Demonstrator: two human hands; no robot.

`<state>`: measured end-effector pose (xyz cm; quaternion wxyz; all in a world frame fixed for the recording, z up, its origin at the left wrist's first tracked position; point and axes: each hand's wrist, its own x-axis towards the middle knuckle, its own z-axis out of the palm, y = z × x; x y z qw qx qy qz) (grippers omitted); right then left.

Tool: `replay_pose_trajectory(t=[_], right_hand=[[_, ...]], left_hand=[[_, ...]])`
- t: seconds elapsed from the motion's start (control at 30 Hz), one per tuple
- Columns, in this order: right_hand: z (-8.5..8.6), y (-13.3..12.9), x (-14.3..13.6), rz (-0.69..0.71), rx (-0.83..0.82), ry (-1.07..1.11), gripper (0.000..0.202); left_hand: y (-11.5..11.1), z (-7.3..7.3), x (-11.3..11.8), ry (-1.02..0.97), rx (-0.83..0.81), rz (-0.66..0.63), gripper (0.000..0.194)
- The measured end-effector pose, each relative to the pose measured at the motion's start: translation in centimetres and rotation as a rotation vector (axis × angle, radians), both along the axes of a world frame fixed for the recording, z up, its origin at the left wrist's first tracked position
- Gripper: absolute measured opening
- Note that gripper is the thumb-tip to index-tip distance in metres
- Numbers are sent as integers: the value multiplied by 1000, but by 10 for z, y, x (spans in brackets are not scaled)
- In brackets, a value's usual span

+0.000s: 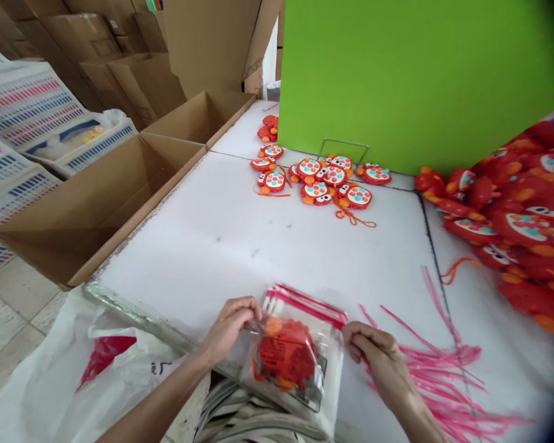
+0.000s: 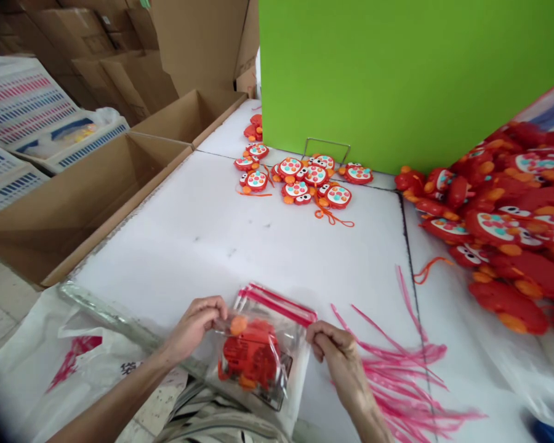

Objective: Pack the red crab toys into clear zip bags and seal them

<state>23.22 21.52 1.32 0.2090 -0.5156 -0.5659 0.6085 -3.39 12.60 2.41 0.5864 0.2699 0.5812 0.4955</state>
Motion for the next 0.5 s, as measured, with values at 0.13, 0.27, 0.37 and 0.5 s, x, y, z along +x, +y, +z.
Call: replay_pose_trajectory(t=[0.13,0.27,0.37,0.5], right_hand=[[8,3,4,-16,103,-120,22],[18,7,-11,66,122,-159,40],[20,9,-27,175,103,-147,47],[17,4,-42,240,90,-64,34]], left_hand=[[-2,10,-9,-21,41,-71,17],[0,17,-3,87,72,-120,25],[1,15,1,111,35,-89,27],[-1,12,5,86,23,-97,26]])
